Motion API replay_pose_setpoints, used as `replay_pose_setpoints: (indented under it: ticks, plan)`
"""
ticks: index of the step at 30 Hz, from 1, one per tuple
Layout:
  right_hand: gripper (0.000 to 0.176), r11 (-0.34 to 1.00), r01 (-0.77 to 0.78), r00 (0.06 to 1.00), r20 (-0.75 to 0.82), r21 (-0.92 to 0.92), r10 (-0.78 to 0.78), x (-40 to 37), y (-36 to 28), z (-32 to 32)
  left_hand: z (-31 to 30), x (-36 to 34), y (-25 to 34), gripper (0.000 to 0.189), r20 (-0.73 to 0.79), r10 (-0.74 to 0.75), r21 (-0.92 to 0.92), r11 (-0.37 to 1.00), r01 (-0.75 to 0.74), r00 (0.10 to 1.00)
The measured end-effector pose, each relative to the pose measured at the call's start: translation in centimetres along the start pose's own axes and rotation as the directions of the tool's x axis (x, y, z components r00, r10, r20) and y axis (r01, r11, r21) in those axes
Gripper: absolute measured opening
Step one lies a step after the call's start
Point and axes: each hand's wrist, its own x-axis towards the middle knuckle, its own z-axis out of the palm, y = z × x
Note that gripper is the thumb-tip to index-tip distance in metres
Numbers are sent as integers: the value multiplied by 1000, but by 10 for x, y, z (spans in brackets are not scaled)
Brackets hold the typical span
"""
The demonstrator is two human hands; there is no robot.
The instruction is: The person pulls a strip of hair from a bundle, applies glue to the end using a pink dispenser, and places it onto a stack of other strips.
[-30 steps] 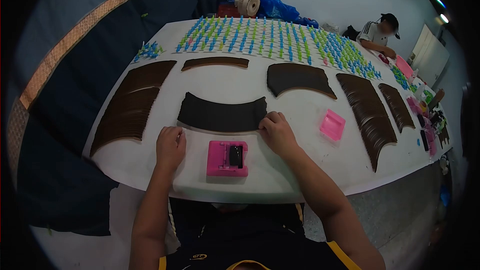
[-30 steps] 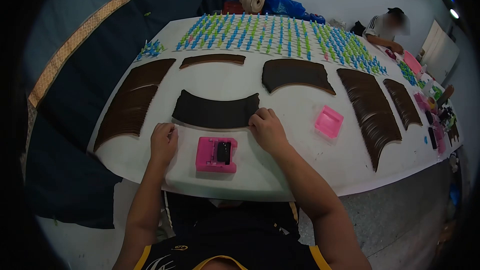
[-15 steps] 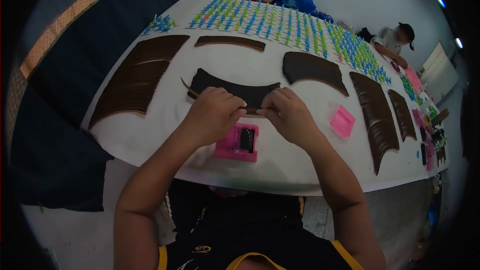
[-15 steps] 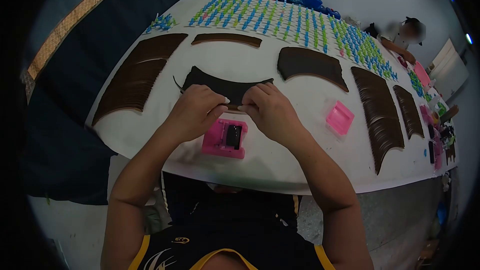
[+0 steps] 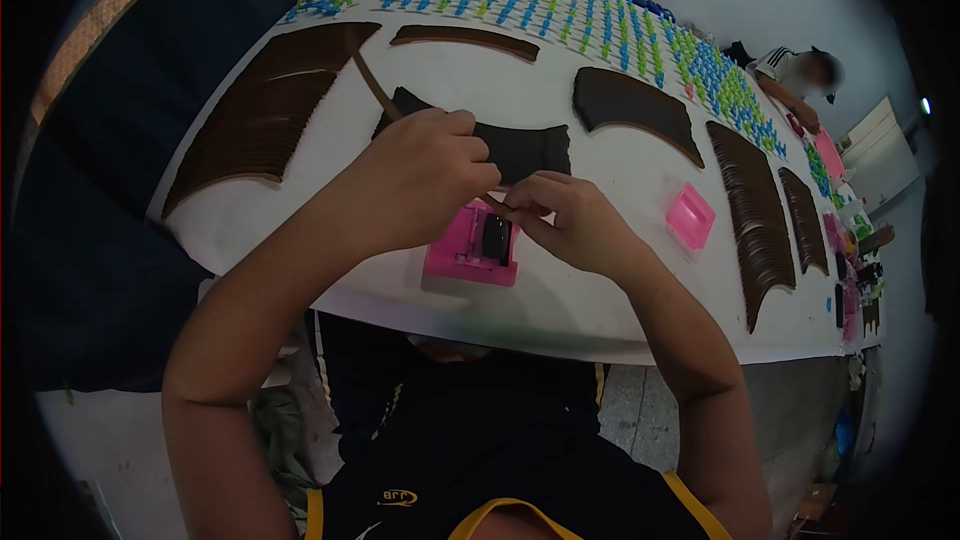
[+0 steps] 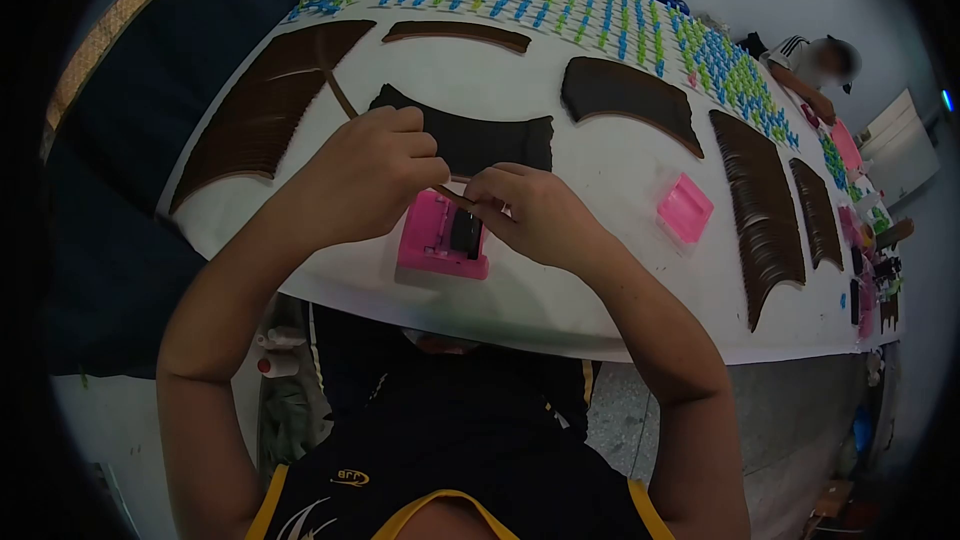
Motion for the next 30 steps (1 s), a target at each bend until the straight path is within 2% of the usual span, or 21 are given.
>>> replay_pose_setpoints:
  ticks: [3,5,11,18,20,23,30]
  plan:
    - [9,999,17,1000,-4,27,-17,0,2,10,-2,2,1,14,48,11,9,1000,-11,999]
    - [9,1000,3,1000,7,19,-3,-1,4,14,-4,5,3,7,162,14,68,997,-25,987]
    - [11,1000,-8,1000,-11,18,8,2,4,22,-2,9,4,13,123,75,52,995,-82,989]
    - [11,999,-30,999,-21,21,30,2,8,30,-1,11,3,14,133,70,48,996,-77,989]
    - [12,999,-34,999,-23,40,35,1,8,31,-4,12,4,12,198,60,143,986,-89,978]
    - [13,998,-40,999,-22,44,41,2,8,32,-4,12,3,13,194,58,166,982,-91,979]
    - [16,998,-53,998,-28,20,54,2,7,34,-1,8,1,14,130,69,81,994,-80,989]
